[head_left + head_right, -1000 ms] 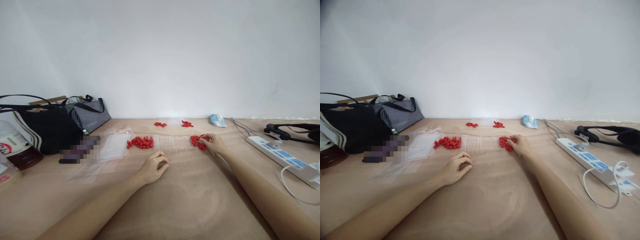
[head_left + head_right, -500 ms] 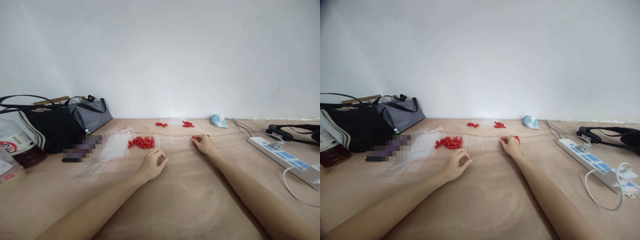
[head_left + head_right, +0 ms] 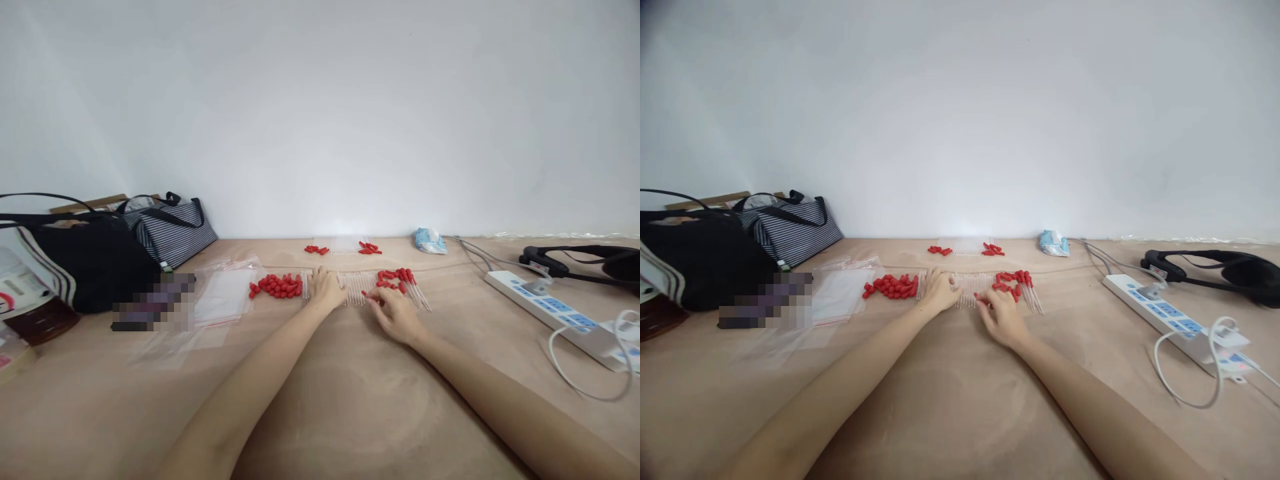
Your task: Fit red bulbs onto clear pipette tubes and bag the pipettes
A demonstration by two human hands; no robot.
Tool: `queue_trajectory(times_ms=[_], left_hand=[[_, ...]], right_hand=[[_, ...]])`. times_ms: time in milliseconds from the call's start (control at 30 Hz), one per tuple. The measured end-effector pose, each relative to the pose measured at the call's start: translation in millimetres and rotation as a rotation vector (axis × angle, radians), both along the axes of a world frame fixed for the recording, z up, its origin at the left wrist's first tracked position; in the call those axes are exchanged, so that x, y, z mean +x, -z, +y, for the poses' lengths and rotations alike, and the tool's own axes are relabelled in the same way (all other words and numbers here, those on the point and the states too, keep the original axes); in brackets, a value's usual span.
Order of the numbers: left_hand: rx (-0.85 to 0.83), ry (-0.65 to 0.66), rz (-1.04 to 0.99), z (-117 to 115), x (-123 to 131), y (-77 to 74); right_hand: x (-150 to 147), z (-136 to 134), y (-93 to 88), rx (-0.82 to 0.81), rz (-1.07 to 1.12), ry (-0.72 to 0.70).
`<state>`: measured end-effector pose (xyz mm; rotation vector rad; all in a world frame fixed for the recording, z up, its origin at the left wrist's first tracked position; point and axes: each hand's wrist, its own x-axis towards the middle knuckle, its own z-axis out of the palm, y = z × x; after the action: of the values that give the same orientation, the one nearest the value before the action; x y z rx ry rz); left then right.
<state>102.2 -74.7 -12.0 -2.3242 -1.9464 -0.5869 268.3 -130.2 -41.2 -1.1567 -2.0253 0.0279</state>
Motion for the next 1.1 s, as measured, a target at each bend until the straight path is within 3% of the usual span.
queue_trajectory(times_ms=[167, 433, 600, 767, 900, 1000, 1100], left_hand=[[-0.033, -0.064, 0.067, 6.4, 9.4, 0.8], [-0.146, -0.126, 0.132, 9.6, 24.6, -11.3], [-0.142, -0.085, 0.138, 2.2, 22.0, -19.3], [-0.06, 0.094, 0.124, -25.9, -24.1, -26.5], [0.043, 0.366, 0.106, -49.1, -78.7, -16.1], [0.04, 0.433, 0.096, -60.1, -105.5, -4.9], [0.02, 0.448, 0.041, -66.7, -112.5, -0.9]], right_hand=[[-9.6, -23.3, 0.9, -0.036, -0.125, -0.089], [-10.6, -20.0, -0.4, -0.079, -0.153, -0.107], [-10.8, -20.8, 1.9, -0.088, -0.118, -0.073], [-10.3, -18.2, 4.3, -0.089, -0.102, -0.054], [-11.7, -14.2, 5.0, -0.077, -0.131, -0.132], [-14.5, -11.8, 5.7, -0.08, -0.136, -0.124], [-16.8, -11.5, 5.2, -0.109, -0.165, -0.126]])
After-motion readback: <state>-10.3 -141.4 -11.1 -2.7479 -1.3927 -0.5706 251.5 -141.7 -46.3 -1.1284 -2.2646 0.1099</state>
